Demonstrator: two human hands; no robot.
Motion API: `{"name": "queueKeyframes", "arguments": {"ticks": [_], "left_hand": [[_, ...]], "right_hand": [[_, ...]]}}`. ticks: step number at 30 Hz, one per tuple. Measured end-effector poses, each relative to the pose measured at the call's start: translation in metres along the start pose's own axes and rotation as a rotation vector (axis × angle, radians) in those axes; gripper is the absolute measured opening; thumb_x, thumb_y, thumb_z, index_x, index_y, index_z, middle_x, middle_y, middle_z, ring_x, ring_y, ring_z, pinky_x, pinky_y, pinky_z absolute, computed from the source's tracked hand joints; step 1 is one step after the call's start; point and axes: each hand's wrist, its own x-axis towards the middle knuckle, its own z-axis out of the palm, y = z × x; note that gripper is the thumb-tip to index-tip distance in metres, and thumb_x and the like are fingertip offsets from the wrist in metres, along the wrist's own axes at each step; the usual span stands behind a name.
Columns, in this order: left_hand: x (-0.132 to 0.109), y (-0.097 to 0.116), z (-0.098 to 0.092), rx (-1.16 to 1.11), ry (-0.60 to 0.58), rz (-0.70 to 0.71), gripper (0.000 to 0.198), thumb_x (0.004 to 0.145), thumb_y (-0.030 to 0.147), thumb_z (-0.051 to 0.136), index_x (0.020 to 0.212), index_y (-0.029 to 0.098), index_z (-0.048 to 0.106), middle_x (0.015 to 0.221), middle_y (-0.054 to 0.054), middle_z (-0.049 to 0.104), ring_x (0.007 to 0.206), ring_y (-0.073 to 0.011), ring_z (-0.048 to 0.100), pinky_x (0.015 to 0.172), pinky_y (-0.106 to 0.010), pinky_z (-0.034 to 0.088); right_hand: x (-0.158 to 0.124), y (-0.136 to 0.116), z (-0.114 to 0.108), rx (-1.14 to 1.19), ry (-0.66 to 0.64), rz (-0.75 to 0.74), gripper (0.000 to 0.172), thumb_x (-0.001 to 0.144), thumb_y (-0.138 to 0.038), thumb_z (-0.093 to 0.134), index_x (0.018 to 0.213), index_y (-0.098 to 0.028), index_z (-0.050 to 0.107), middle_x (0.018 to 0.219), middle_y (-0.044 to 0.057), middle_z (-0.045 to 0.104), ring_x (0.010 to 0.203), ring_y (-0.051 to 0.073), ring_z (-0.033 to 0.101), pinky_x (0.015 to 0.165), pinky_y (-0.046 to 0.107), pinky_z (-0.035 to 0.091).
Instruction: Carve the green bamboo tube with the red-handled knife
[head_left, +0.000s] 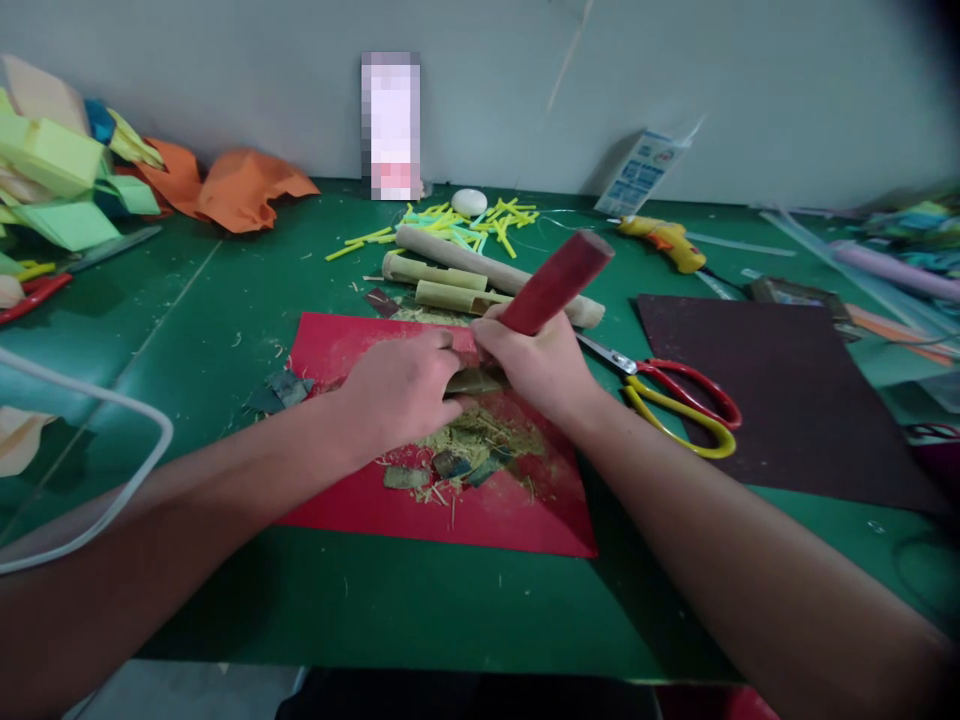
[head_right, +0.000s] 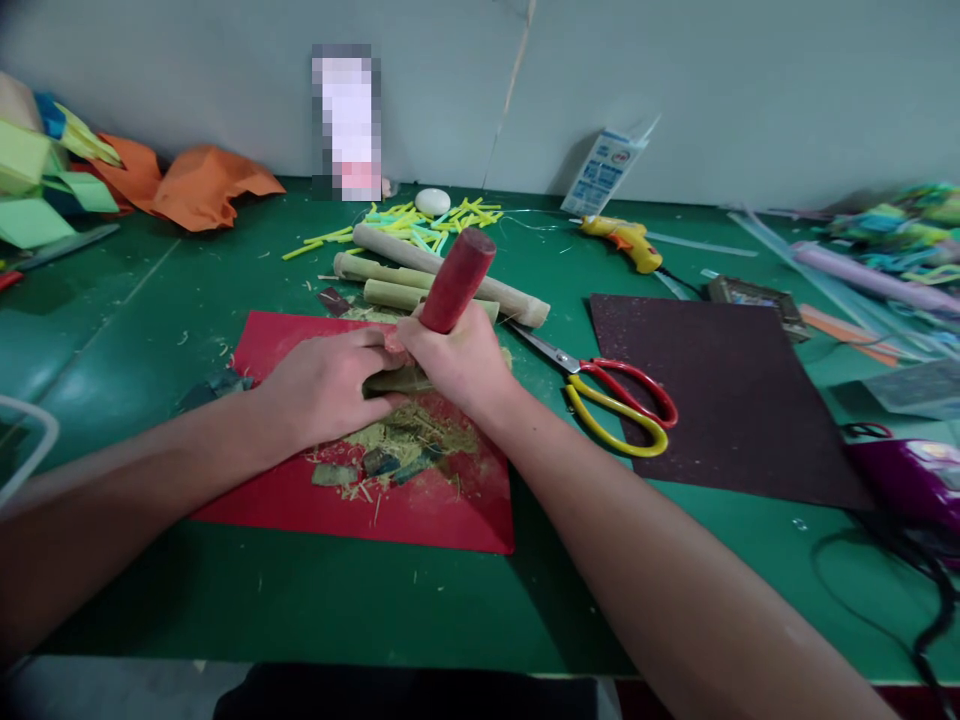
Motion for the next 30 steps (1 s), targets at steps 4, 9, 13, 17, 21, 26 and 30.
{"name": "queueKeyframes", "arguments": {"ticks": [4,9,13,17,21,26,30], "left_hand": [[0.000,0.005,-0.002,0.022,-0.020,-0.032,0.038,0.085,0.030,0.069,0.120,0.014,0.070,0.129,-0.014,0.067,0.109,-0.0349,0.068,0.092,-0.047,0.057],[-0.002,0.010,-0.002,0.063,-0.016,-0.002,0.042,0.088,0.032,0.067,0.125,0.013,0.066,0.132,-0.013,0.065,0.105,-0.0341,0.069,0.082,-0.044,0.058],[-0.004,0.011,-0.002,0.092,-0.027,0.010,0.044,0.089,0.030,0.066,0.130,0.014,0.063,0.136,-0.013,0.063,0.102,-0.0327,0.070,0.079,-0.042,0.057],[-0.003,0.012,-0.003,0.106,-0.046,0.009,0.047,0.089,0.032,0.066,0.132,0.014,0.062,0.130,-0.013,0.065,0.101,-0.0322,0.070,0.076,-0.039,0.056],[-0.002,0.012,-0.003,0.108,-0.061,0.004,0.047,0.089,0.032,0.066,0.133,0.014,0.061,0.131,-0.014,0.064,0.101,-0.0323,0.070,0.076,-0.039,0.056],[-0.003,0.011,0.000,0.088,-0.046,0.003,0.043,0.090,0.033,0.065,0.129,0.016,0.064,0.135,-0.013,0.062,0.106,-0.0334,0.069,0.081,-0.042,0.057],[-0.003,0.010,0.000,0.083,-0.043,-0.004,0.043,0.089,0.033,0.066,0.129,0.016,0.064,0.134,-0.012,0.063,0.107,-0.0338,0.068,0.081,-0.042,0.057]], "right_hand": [[-0.003,-0.002,0.001,-0.041,0.030,0.039,0.023,0.071,-0.021,0.057,0.056,-0.023,0.040,0.054,-0.006,0.041,0.054,0.009,0.035,0.049,0.028,0.029],[-0.009,-0.004,-0.003,-0.033,-0.001,0.064,0.022,0.072,-0.025,0.061,0.058,-0.021,0.046,0.057,-0.005,0.045,0.056,0.009,0.040,0.052,0.028,0.033],[-0.009,-0.001,-0.008,-0.001,-0.075,0.016,0.019,0.074,-0.028,0.065,0.059,-0.019,0.057,0.057,-0.004,0.052,0.056,0.010,0.045,0.052,0.027,0.035],[-0.009,0.003,-0.008,0.042,-0.047,-0.037,0.016,0.074,-0.028,0.069,0.063,-0.018,0.063,0.060,-0.003,0.058,0.058,0.010,0.049,0.055,0.027,0.038],[-0.009,0.001,-0.009,0.048,-0.031,-0.031,0.020,0.075,-0.027,0.069,0.059,-0.019,0.060,0.055,-0.004,0.054,0.054,0.009,0.046,0.053,0.026,0.036],[-0.009,-0.002,-0.010,0.050,-0.053,-0.021,0.023,0.074,-0.024,0.068,0.054,-0.019,0.057,0.051,-0.005,0.050,0.051,0.008,0.043,0.050,0.026,0.033],[-0.008,0.000,-0.010,0.053,-0.072,-0.010,0.020,0.073,-0.026,0.067,0.057,-0.018,0.059,0.055,-0.004,0.054,0.055,0.009,0.047,0.051,0.025,0.036]]}}
